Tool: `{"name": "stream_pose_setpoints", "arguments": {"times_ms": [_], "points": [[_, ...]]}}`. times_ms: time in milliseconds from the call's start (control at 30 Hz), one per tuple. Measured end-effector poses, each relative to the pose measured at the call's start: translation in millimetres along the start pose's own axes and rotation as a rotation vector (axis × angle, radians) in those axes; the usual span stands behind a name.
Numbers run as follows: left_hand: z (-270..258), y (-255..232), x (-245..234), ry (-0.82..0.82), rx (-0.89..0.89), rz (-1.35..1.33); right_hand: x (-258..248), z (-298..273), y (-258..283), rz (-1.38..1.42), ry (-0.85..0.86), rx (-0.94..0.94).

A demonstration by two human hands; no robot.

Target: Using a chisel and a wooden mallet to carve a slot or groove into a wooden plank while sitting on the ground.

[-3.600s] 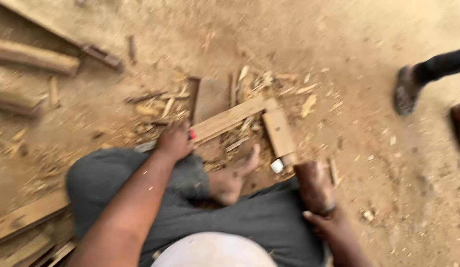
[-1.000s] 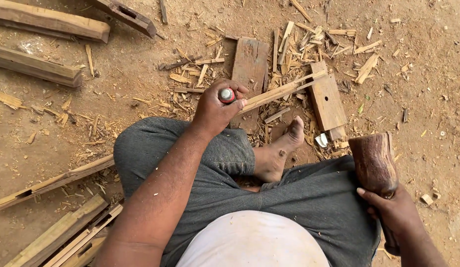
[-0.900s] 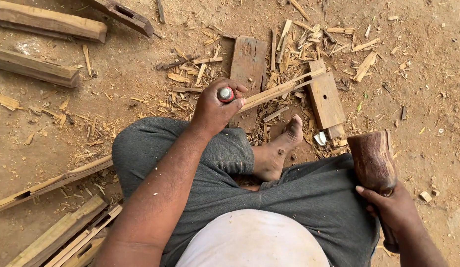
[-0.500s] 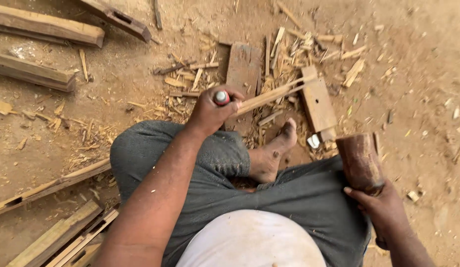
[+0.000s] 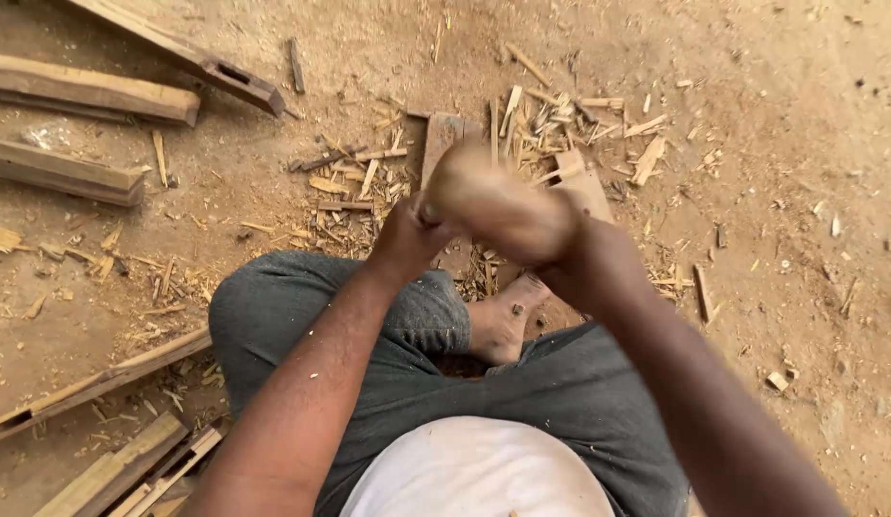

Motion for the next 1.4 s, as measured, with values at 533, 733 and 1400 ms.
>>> {"name": "stream_pose_setpoints", "arguments": {"times_ms": [533,733,1400], "points": [[5,17,5,0.044,0.136,0.189,4,-24,-22,-0.184,0.311,0.307],[22,51,-23,-0.615,0.039,-0.333,27,-82,-129,0.33,0.201,0.44],[7,30,-10,-0.079,0.11,-0.208,80,-143,-230,0.562,0.148,0.972]]}}
Point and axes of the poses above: each hand's wrist, its own z-axis towards the middle knuckle, its own x-axis out of the palm, y = z × x, the point moved 2 cm from there along z, towards the middle knuckle, and after that the axes turned 5 degrees about x, right-handed, at the moved point
